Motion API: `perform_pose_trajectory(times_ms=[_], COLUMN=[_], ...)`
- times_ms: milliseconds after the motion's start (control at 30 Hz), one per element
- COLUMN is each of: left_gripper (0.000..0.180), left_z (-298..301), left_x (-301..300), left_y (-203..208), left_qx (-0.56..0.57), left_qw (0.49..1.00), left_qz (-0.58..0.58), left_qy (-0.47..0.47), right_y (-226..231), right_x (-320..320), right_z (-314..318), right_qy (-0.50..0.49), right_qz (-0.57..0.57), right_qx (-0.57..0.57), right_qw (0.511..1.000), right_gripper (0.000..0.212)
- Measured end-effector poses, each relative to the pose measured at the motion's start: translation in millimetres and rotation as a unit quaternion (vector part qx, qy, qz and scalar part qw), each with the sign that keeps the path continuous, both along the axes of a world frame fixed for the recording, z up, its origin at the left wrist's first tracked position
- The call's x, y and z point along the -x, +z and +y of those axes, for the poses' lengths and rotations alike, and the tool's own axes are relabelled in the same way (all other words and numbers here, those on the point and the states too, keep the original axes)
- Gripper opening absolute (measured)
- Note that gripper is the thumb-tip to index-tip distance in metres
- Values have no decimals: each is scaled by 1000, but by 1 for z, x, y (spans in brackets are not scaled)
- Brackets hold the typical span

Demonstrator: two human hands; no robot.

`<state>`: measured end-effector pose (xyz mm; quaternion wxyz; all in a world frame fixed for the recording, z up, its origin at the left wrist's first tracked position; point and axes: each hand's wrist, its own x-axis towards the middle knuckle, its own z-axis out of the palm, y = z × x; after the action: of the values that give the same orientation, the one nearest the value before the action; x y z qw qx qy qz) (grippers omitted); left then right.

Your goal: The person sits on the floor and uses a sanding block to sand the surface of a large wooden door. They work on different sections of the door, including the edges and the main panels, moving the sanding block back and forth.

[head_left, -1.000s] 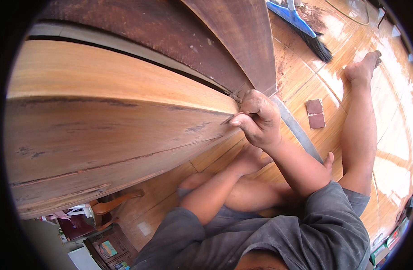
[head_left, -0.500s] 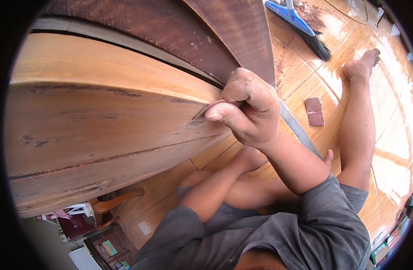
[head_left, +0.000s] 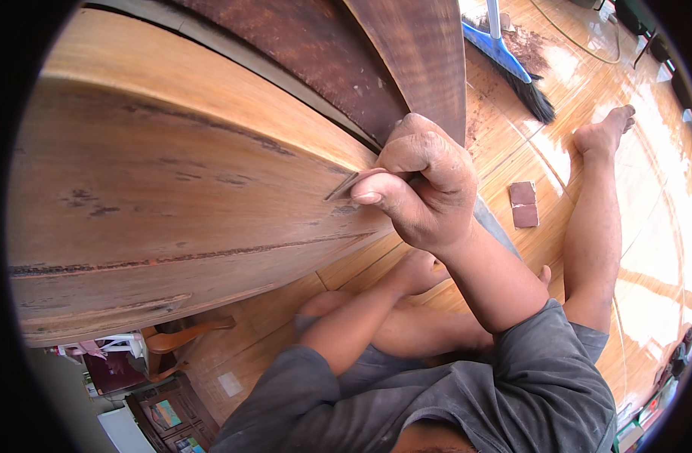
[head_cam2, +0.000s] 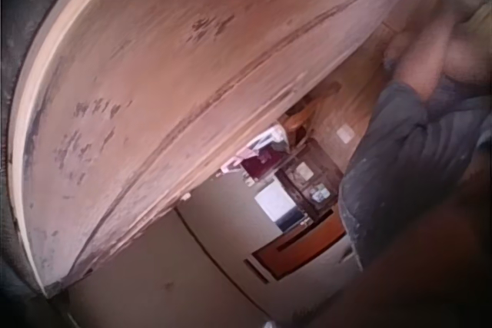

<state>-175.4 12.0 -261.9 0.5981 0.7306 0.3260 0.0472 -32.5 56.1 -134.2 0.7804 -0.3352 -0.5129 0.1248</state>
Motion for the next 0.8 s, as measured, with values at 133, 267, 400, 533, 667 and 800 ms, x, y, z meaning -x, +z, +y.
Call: perform_pose_trajectory(times_ms=[133,267,400,533,667,800], left_gripper=[56,59,65,61,58,59], left_z=[5,0,1,6,1,-1], left_x=[2,1,4,3,5,8], left_y=[8,7,-2,-8,-11,-12], left_qx=[-6,-90,-49,-41,-78,-60], left_qw=[991,983,994,983,982,987], left_qz=[113,132,60,138,133,111], left_qy=[-74,-88,-79,-116,-111,-103], right_y=[-17,-45,-59,-67,-77,-84], right_x=[2,-1,-1,1,1,0], right_z=[-9,-12,2,-8,-16,-8], right_qy=[-13,-55,-29,-64,-64,-36], right_qz=[22,-11,-41,-42,-65,-40], right_qx=[64,43,46,58,101,31], right_qw=[998,997,998,995,991,998], right_gripper=[30,30,35,37,37,37])
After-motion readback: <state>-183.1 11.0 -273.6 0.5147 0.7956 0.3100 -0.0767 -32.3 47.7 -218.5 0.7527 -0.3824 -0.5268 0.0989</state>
